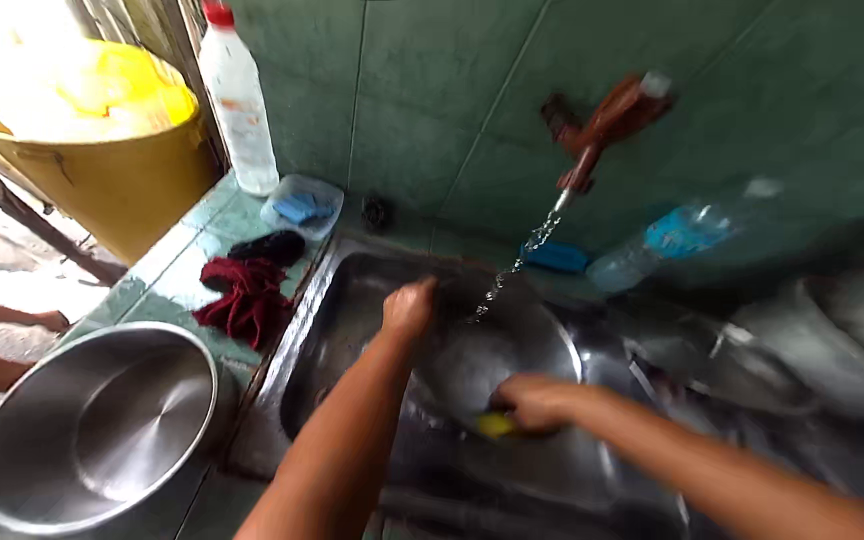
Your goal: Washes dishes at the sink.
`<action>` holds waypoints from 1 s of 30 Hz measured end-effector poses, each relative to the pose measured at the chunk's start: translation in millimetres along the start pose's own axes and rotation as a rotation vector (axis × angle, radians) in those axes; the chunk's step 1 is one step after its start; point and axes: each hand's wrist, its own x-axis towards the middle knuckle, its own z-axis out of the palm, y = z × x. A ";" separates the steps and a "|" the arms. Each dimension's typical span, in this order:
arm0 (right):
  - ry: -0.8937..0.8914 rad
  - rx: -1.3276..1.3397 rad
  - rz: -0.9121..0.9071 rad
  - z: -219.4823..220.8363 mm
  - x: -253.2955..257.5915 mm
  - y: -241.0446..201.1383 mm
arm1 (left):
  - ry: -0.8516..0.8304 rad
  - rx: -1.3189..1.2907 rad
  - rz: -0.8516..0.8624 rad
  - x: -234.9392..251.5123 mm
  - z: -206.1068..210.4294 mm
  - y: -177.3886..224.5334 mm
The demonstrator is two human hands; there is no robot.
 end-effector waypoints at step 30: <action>1.405 1.457 -0.297 125.7 -64.3 10.9 | 0.055 0.613 0.275 -312.2 21.5 -54.2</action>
